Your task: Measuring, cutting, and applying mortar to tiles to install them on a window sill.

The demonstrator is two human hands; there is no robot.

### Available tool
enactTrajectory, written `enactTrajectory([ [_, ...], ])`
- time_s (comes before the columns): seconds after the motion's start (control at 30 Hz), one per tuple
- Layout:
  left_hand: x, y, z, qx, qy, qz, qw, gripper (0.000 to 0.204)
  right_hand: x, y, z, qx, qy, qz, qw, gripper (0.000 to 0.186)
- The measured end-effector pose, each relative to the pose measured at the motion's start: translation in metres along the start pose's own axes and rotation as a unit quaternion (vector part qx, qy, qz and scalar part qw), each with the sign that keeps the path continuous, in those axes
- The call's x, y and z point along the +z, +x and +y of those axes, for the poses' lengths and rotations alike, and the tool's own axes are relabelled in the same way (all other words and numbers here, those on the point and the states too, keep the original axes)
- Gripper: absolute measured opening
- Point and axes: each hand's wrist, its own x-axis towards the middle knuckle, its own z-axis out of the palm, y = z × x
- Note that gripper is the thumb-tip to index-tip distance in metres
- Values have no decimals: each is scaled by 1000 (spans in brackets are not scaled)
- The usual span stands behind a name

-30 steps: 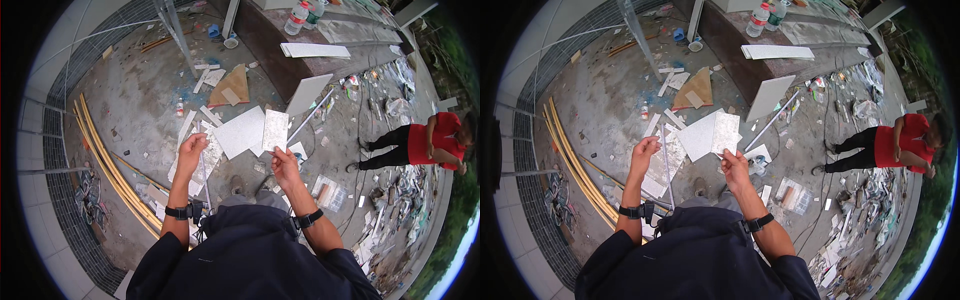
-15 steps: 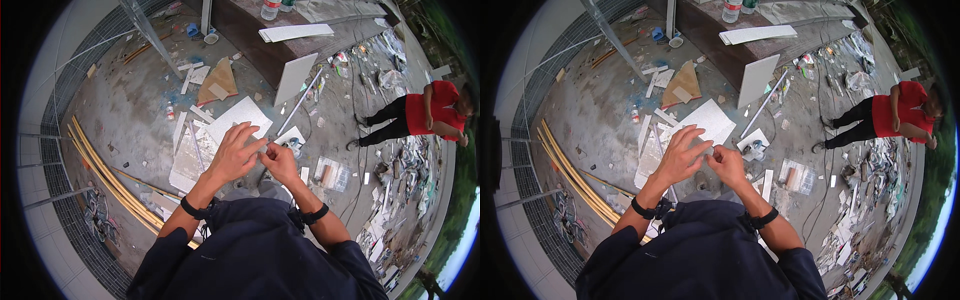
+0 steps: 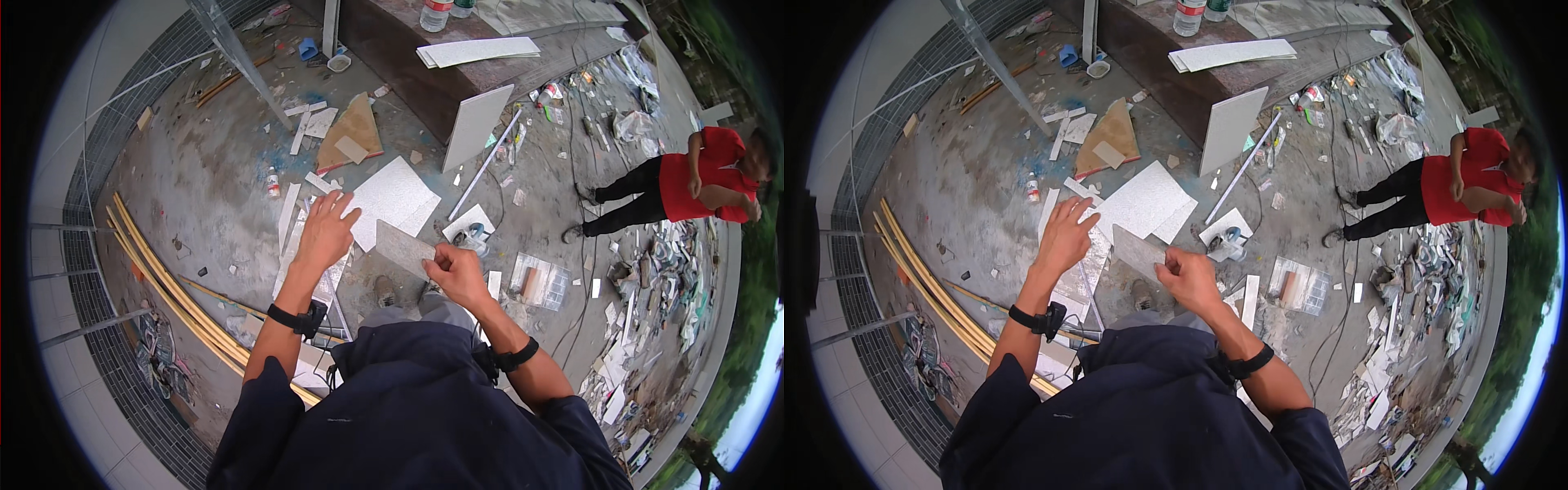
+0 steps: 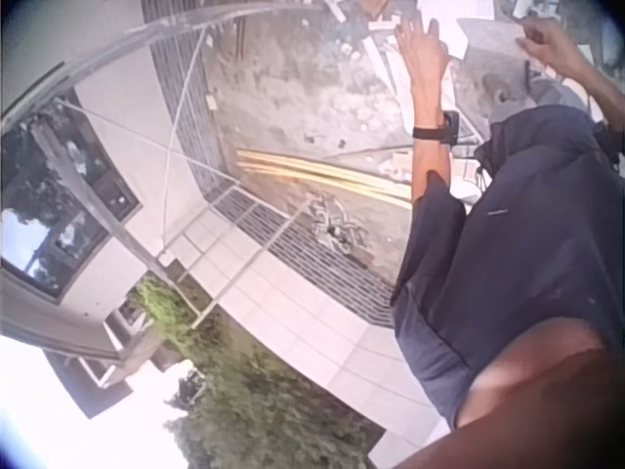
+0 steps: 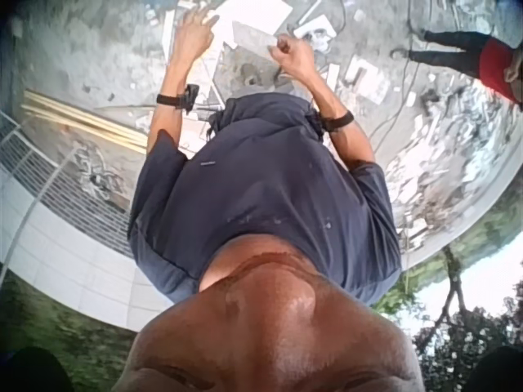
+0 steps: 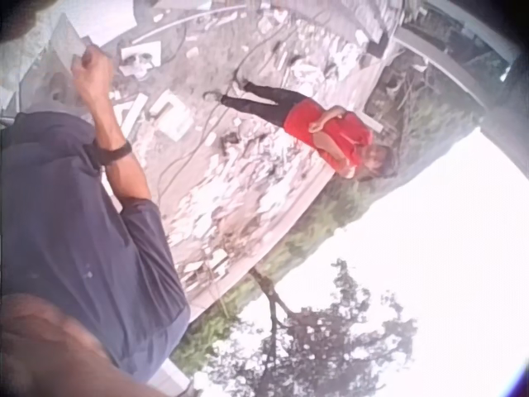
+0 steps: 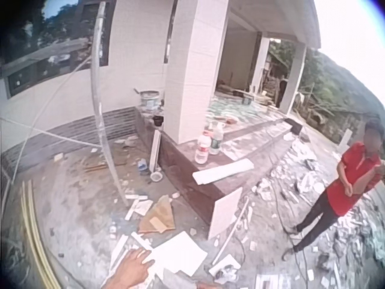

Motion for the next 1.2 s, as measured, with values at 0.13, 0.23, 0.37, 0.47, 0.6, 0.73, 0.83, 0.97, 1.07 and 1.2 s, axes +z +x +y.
enactTrajectory([
  [0.13,26,-79,-93,-226,-41,-234,945,22,-15,4,7,21,3,-8,1000,28],
  [0.23,-2,-69,-76,-206,-142,-114,961,16,-28,10,8,-4,-53,-26,998,28],
  [0.37,-42,-24,-12,-121,-218,-1,968,25,-39,25,-6,-37,-153,-110,981,22],
  [0.47,-37,6,44,-35,-280,68,957,28,-34,29,-14,-106,-195,-156,962,21],
  [0.6,-6,10,66,-60,-373,-155,913,31,-46,34,-6,-167,-151,-169,960,22],
  [0.73,51,-21,28,-238,-331,-135,903,30,-131,55,86,7,-171,-187,967,15],
  [0.83,95,-76,-11,-360,-302,-120,874,35,-222,62,191,50,-355,-183,915,21],
  [0.97,142,-155,-20,-432,-226,-205,849,34,-276,94,310,290,-305,-206,884,32],
  [1.07,161,-186,5,-496,-246,-234,799,27,-245,122,426,236,-340,-173,894,31],
  [1.2,194,-129,55,-580,-311,-253,709,16,-180,168,571,261,-313,-208,889,29],
])
